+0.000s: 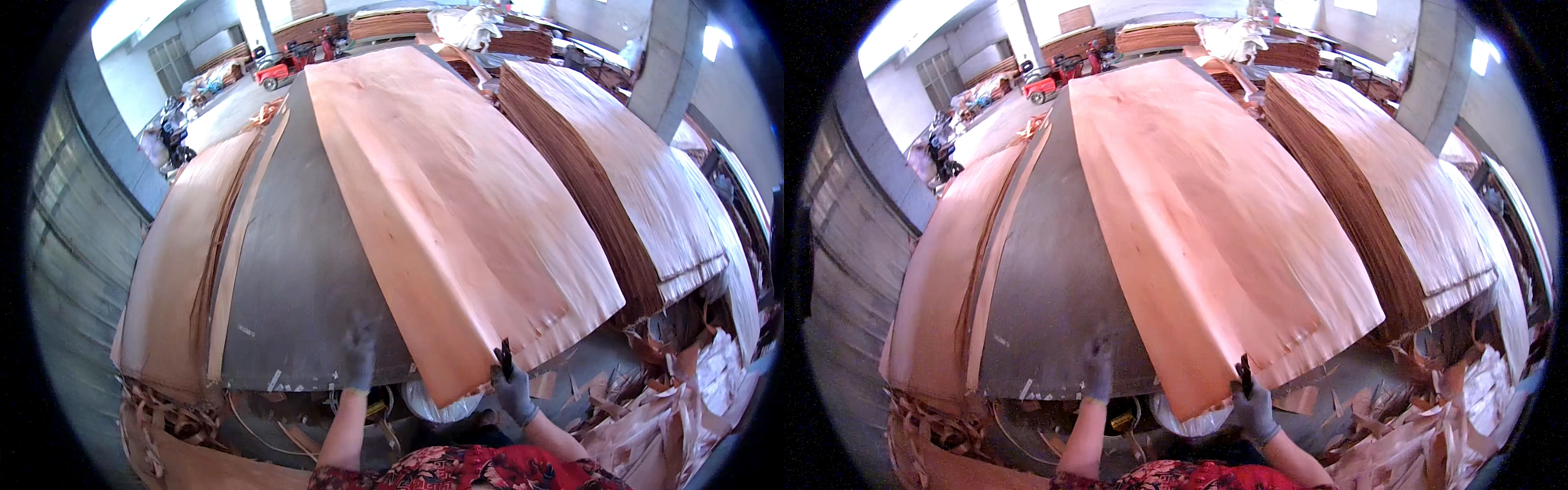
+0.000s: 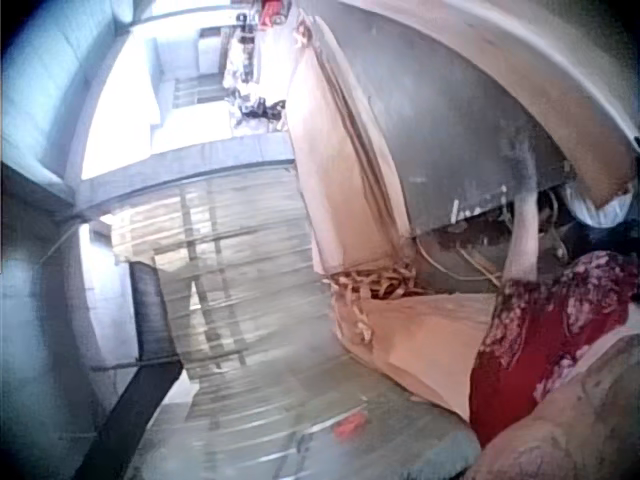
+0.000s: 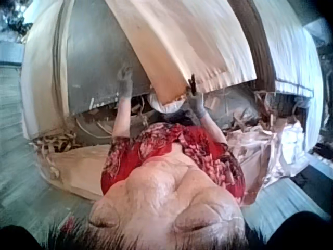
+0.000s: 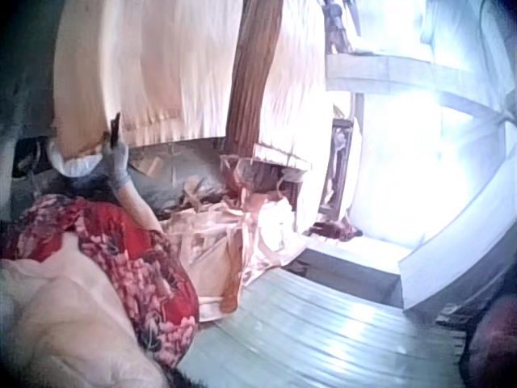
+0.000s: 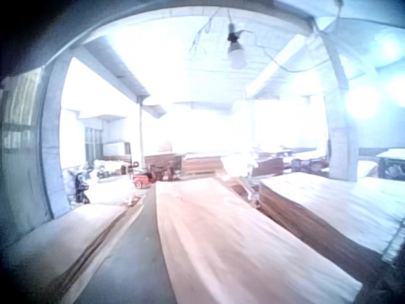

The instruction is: The person cuts large sheets of light-brown veneer on a workbench using a utility knife and a metal straightedge. They align the straightedge, score the veneer, and peel away cut sections. The person also uses white tape to secure veneer edges and handles a roll of tape. Cut pieces are stacked on the bench.

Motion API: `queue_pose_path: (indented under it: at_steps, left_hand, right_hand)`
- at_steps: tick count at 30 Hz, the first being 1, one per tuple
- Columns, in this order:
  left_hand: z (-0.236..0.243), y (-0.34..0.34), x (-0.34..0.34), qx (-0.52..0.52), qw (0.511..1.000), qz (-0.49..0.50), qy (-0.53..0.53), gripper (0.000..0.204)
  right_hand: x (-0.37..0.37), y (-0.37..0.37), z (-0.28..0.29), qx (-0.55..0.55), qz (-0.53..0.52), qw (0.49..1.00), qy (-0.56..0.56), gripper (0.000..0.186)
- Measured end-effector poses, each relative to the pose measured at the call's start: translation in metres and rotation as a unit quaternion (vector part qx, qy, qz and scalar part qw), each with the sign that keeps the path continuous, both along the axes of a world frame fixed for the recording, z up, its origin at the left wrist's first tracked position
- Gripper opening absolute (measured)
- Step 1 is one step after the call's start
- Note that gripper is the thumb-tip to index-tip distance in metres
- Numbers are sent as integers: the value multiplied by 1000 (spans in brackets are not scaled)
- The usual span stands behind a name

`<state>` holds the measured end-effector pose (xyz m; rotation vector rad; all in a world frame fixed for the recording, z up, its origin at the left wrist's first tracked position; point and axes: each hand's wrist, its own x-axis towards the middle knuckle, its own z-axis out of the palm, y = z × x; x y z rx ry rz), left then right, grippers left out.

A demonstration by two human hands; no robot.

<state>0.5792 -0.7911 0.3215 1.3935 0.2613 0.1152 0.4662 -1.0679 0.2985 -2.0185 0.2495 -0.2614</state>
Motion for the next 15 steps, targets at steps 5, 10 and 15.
queue_pose_path:
  at_steps: [5, 10, 15]
  left_hand:
    - [-47, 70, -76, 61, 976, 200, 64, 40]
    - [-58, 28, -104, 21, 968, 250, 0, 39]
    - [62, -186, -124, 294, 922, 219, 128, 55]
  right_hand:
    - [1, -33, -3, 171, 0, 976, 137, 25]
    - [-7, -110, 1, 253, 11, 961, 108, 24]
    - [-1, -223, 22, 290, 49, 947, 130, 30]
